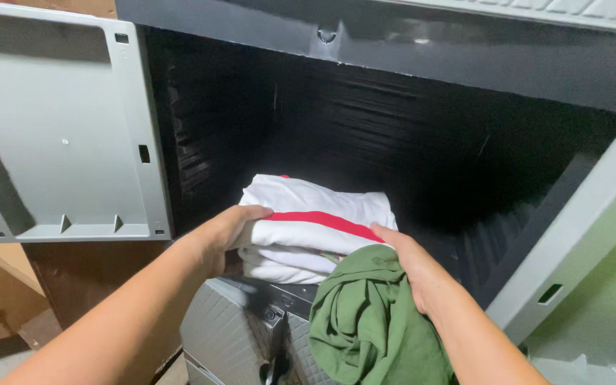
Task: The person wipes the wooden closet shelves with a green cloth, then opens a plastic drawer cabinet, removes folded clothes from a drawer, and wipes the inside of the drawer with the cloth.
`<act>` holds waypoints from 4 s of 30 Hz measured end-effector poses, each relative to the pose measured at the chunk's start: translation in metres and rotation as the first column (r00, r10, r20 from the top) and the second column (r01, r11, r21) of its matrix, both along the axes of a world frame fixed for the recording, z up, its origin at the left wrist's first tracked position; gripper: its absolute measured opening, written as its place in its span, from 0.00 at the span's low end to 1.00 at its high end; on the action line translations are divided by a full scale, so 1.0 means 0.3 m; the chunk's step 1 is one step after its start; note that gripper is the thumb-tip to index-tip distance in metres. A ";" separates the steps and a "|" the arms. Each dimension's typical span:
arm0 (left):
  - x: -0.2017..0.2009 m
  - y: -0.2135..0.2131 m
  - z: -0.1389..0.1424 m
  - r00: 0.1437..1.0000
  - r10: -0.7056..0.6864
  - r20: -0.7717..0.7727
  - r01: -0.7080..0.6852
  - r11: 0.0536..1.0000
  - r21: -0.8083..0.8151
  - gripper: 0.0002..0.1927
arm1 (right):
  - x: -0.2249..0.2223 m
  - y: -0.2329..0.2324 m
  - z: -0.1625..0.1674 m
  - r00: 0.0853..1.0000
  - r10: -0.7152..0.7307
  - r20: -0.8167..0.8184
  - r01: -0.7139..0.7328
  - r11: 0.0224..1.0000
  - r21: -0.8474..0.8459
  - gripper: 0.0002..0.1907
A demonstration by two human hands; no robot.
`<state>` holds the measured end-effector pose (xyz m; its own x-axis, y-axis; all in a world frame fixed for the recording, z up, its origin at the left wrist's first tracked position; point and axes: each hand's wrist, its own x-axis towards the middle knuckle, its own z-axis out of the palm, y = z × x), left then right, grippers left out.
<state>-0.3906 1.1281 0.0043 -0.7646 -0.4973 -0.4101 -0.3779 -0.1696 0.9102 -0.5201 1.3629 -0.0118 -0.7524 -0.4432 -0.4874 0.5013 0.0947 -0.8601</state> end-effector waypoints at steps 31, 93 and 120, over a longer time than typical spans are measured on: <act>1.717 -0.002 -0.037 0.493 0.800 0.343 -0.849 0.529 -0.014 0.12 | 1.074 -0.472 -0.163 0.182 0.899 0.398 -0.913 0.305 -0.272 0.23; 0.200 -0.102 -0.113 0.998 -0.030 0.046 0.055 0.605 -0.795 0.27 | -0.167 -0.428 -0.066 0.379 0.482 -0.790 0.049 0.842 0.537 0.37; 0.050 -0.174 -0.302 0.979 -0.105 0.173 0.201 0.382 -0.902 0.24 | -0.107 -0.606 -0.324 0.035 0.635 -0.772 0.130 0.763 0.634 0.25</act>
<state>-0.3755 1.0760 -0.0865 -0.8601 -0.4863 0.1542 -0.3783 0.8107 0.4468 -0.5522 1.1811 -0.1090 -0.5669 -0.7562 0.3267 -0.8223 0.4959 -0.2791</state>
